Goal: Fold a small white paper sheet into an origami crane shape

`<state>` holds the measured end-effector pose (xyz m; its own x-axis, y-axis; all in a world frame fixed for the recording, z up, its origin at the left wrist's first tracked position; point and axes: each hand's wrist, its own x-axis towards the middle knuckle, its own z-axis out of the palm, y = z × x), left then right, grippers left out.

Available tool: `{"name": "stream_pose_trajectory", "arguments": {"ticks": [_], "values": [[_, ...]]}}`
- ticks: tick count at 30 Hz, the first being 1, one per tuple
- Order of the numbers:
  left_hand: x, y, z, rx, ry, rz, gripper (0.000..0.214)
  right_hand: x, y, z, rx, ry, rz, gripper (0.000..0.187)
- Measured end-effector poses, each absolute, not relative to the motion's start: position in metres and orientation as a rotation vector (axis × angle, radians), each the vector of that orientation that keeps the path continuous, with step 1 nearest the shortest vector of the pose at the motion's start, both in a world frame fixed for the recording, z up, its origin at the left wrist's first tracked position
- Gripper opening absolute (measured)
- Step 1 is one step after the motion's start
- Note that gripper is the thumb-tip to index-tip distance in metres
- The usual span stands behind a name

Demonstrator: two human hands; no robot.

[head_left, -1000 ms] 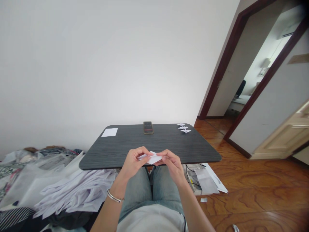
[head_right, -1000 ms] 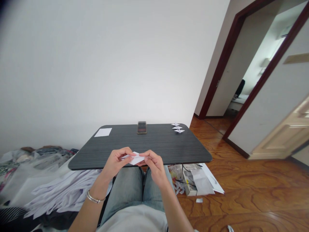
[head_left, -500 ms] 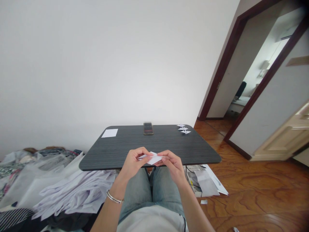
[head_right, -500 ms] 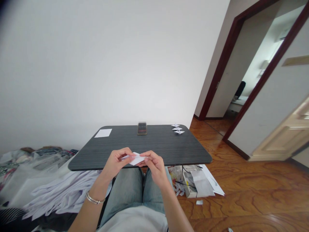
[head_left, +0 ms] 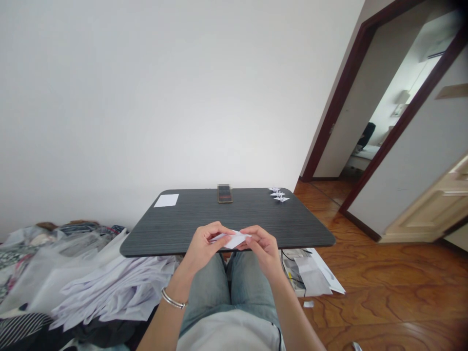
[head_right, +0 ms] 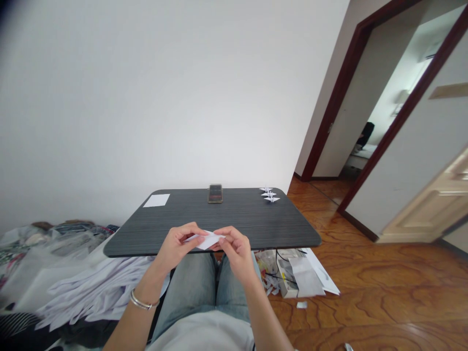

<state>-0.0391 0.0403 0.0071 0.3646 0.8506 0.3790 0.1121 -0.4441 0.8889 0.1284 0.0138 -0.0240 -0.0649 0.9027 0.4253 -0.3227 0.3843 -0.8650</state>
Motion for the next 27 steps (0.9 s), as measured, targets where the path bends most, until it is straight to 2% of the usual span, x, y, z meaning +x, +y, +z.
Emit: {"name": "stream_pose_trajectory", "arguments": {"ticks": [14,22,27], "values": [[-0.037,0.038,0.013,1.878,0.876,1.156,0.012,0.127,0.014,-0.025,-0.602,-1.175,1.107,0.013],[-0.036,0.035,0.013,1.973,0.903,1.217,0.014,0.121,0.020,-0.023,-0.756,-1.200,1.239,0.034],[-0.037,0.036,0.011,1.998,0.915,1.183,0.015,0.119,0.019,-0.022,-0.827,-1.190,1.240,0.038]]}}
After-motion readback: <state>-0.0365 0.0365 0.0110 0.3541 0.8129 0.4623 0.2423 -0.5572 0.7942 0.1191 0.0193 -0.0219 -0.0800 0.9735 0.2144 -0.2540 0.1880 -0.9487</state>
